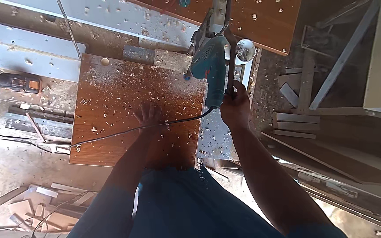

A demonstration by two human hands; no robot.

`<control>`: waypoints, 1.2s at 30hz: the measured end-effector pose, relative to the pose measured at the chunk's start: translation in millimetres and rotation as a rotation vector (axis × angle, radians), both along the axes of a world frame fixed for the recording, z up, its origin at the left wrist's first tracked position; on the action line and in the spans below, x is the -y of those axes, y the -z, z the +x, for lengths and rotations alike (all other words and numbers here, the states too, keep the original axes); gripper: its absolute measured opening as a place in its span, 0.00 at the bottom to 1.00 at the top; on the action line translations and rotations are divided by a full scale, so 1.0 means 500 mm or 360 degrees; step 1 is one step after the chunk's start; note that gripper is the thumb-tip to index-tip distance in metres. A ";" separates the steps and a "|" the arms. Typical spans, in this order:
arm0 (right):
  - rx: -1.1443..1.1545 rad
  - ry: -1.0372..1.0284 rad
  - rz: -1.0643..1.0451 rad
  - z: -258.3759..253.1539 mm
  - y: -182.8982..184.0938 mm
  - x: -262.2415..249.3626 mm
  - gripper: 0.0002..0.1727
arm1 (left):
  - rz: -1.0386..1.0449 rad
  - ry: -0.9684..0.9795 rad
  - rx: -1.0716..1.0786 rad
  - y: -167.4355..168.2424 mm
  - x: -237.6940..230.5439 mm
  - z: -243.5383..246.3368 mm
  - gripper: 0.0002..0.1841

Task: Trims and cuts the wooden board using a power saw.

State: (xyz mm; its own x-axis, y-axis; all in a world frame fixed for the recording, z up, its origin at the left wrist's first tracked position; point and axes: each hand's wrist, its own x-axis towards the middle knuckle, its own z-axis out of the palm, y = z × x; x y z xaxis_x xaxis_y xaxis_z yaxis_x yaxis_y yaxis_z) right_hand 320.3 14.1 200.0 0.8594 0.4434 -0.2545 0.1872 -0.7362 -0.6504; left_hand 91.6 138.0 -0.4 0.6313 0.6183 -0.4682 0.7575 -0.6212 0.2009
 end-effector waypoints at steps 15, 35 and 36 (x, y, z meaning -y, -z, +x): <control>-0.0458 -0.0549 0.1002 -0.084 -0.257 0.088 0.45 | -0.0079 -0.0025 -0.0191 0.002 -0.005 0.012 0.63; -0.1604 0.0249 0.1170 -0.047 -0.069 -0.102 0.37 | -0.0144 -0.0021 -0.0059 -0.009 -0.009 -0.005 0.61; -0.1488 0.0162 0.1168 -0.053 -0.059 -0.089 0.41 | -0.0154 -0.0015 -0.0043 -0.011 -0.011 -0.004 0.61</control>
State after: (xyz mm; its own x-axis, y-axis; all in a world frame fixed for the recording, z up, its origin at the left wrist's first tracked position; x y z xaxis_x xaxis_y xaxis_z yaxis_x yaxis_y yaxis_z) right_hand 293.7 58.4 229.7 0.5154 0.6852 -0.5147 -0.6208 -0.1154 -0.7754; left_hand 89.7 143.6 4.9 0.6119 0.5751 -0.5430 0.7692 -0.5925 0.2392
